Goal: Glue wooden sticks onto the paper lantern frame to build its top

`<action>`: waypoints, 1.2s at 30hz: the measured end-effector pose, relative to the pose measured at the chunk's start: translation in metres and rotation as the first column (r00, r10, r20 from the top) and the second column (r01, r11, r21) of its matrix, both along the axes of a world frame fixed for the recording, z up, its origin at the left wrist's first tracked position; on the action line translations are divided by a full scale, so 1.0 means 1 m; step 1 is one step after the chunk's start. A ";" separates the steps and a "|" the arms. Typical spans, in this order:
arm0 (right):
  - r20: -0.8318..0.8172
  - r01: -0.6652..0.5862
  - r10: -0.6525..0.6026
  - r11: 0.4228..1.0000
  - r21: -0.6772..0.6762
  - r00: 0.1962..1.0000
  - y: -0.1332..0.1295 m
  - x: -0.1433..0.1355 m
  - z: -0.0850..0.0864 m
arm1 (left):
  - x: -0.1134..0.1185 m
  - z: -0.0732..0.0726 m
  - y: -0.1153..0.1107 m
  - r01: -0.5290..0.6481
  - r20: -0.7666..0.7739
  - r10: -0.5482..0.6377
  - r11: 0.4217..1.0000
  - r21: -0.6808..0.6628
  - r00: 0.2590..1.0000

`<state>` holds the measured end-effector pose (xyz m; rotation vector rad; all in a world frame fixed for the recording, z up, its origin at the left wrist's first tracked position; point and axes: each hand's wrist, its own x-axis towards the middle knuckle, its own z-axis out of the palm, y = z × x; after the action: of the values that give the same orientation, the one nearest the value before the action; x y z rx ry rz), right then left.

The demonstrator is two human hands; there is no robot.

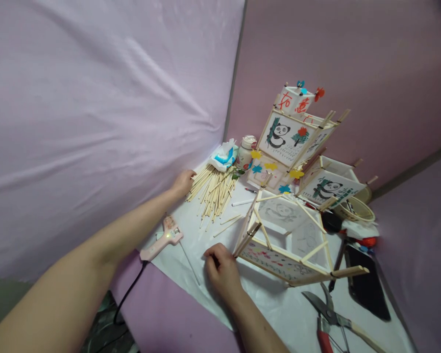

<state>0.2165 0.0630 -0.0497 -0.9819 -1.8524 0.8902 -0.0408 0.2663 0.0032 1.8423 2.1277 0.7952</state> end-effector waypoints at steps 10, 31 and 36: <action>-0.003 0.006 -0.006 1.000 -0.014 1.000 -0.001 0.000 0.004 | 0.001 -0.010 0.006 -0.072 0.123 0.082 0.994 -0.083 0.989; 0.002 -0.003 0.003 1.000 0.006 1.000 0.000 0.000 -0.001 | 0.029 -0.008 -0.005 0.388 -0.387 -0.419 0.908 -0.158 0.822; 0.000 -0.003 0.003 1.000 -0.005 1.000 0.000 0.000 -0.001 | 0.029 -0.010 -0.007 0.242 -0.459 -0.274 0.962 -0.129 0.845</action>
<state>0.2165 0.0631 -0.0505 -0.9830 -1.8531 0.8973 -0.0114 0.2596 -0.0072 2.4127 2.0480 0.2170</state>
